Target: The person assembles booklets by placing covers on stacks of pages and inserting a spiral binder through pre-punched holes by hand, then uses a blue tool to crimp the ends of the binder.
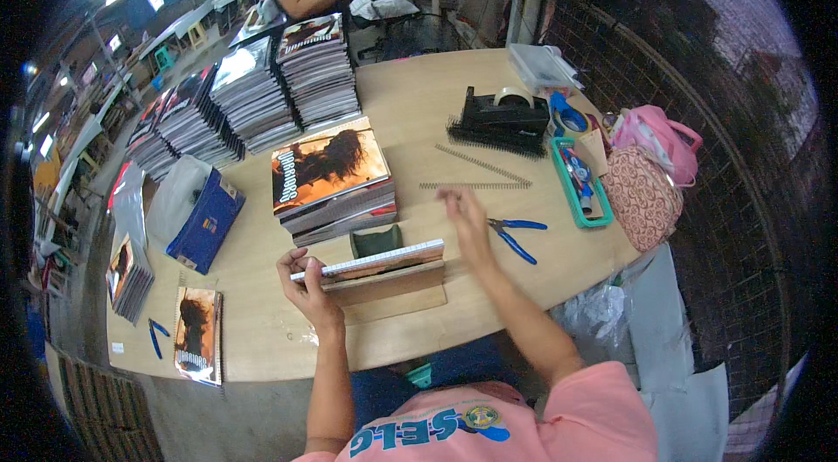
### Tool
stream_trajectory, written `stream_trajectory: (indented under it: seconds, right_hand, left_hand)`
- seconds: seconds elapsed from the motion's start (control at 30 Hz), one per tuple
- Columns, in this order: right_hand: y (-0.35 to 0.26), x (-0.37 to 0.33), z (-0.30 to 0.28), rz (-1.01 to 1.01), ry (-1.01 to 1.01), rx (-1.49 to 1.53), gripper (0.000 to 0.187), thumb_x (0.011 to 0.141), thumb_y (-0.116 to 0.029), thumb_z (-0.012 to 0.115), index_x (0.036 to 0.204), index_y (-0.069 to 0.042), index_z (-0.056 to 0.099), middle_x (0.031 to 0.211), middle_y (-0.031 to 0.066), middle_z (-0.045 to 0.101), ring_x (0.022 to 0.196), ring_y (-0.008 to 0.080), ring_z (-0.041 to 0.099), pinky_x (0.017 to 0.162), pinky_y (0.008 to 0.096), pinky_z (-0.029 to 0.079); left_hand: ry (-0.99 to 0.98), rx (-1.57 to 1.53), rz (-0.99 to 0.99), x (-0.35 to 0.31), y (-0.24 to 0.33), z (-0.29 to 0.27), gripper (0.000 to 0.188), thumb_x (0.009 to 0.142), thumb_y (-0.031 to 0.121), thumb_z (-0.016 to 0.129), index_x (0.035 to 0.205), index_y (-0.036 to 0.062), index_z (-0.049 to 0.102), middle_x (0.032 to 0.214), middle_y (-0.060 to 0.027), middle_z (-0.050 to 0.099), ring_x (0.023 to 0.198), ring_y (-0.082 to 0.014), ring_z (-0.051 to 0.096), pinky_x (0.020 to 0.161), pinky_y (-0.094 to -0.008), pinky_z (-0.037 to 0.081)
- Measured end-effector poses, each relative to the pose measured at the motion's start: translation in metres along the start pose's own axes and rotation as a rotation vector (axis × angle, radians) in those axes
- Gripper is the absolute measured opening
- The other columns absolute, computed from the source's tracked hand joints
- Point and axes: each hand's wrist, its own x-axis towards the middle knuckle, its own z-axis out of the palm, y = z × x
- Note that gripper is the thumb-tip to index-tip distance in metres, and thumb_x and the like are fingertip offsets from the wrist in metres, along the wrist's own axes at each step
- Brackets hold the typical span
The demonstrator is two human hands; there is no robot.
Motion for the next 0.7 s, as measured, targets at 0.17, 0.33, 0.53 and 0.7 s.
stream_trajectory:
  seconds: [0.17, 0.33, 0.53, 0.7]
  right_hand:
    - [0.067, 0.073, -0.029, -0.371, -0.215, -1.039, 0.031, 0.083, -0.015, 0.065, 0.111, -0.004, 0.059, 0.102, 0.0155, 0.059, 0.097, 0.0301, 0.056, 0.085, 0.0390, 0.043]
    - [-0.012, 0.057, -0.050, -0.313, -0.496, -0.446, 0.020, 0.081, -0.007, 0.065, 0.099, -0.001, 0.067, 0.085, 0.0144, 0.064, 0.079, 0.0273, 0.062, 0.072, 0.0332, 0.048]
    - [-0.066, 0.010, -0.066, -0.173, -0.527, -0.191, 0.016, 0.078, -0.005, 0.071, 0.094, -0.002, 0.071, 0.087, 0.0068, 0.069, 0.076, 0.0162, 0.063, 0.067, 0.0270, 0.049]
    - [-0.067, 0.005, -0.062, -0.199, -0.495, -0.110, 0.014, 0.078, -0.004, 0.070, 0.092, -0.002, 0.071, 0.085, 0.0083, 0.069, 0.076, 0.0153, 0.063, 0.066, 0.0259, 0.048]
  left_hand:
    - [0.164, 0.397, 0.472, -0.015, 0.018, 0.024, 0.065, 0.085, 0.026, 0.064, 0.138, 0.0031, 0.034, 0.127, -0.0117, 0.047, 0.118, -0.0254, 0.044, 0.097, -0.0404, 0.034]
    - [-0.434, 0.882, 0.780, -0.032, 0.069, 0.063, 0.040, 0.082, 0.026, 0.068, 0.117, 0.0096, 0.059, 0.103, -0.0071, 0.061, 0.103, -0.0227, 0.056, 0.094, -0.0433, 0.036]
    - [-0.514, 0.826, 0.788, -0.025, 0.044, 0.079, 0.015, 0.080, 0.020, 0.067, 0.093, 0.0142, 0.067, 0.073, -0.0004, 0.059, 0.072, -0.0199, 0.057, 0.075, -0.0373, 0.039]
    - [-0.501, 0.795, 0.797, -0.027, 0.048, 0.080, 0.013, 0.079, 0.019, 0.068, 0.091, 0.0149, 0.066, 0.073, -0.0008, 0.058, 0.071, -0.0199, 0.056, 0.072, -0.0369, 0.039]
